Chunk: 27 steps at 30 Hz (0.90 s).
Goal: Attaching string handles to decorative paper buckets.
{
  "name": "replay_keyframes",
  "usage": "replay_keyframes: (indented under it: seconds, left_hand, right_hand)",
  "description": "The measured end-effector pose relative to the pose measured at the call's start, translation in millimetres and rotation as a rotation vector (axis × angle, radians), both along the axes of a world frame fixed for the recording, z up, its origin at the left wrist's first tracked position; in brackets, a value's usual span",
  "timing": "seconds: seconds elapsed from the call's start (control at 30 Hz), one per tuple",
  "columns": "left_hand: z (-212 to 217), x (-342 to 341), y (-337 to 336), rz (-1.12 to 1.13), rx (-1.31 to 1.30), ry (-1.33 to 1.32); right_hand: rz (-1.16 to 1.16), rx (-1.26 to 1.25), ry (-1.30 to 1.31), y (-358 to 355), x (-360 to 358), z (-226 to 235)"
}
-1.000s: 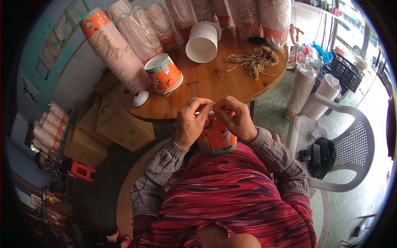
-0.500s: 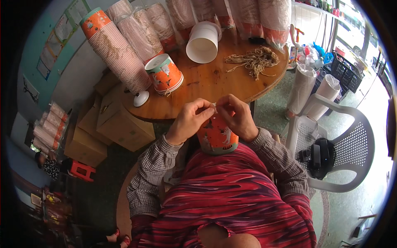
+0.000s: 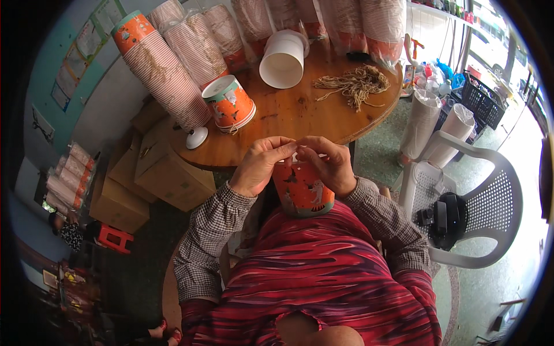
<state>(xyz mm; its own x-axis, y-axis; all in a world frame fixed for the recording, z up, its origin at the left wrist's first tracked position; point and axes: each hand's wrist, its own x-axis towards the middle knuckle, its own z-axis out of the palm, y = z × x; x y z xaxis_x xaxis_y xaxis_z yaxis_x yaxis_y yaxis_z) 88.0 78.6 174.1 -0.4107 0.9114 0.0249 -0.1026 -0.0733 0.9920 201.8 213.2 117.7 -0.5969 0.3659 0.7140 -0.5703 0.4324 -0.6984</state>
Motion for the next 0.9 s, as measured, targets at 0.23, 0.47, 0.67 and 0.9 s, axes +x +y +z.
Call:
replay_keyframes:
  seconds: [0.23,0.47,0.67,0.9]
  left_hand:
    - [1,8,1,0.045,0.006,0.062]
    - [-9,14,-6,0.242,0.020,0.609]
    - [-22,13,-4,0.376,0.243,1.028]
    - [-15,26,-13,0.380,0.262,1.424]
  right_hand:
    - [-0.097,0.149,0.071,6,1,-2]
    - [-0.024,-0.036,-0.040,5,1,-1]
    - [-0.017,-0.078,-0.063,3,-1,-1]
    - [-0.044,-0.087,-0.122,0,1,3]
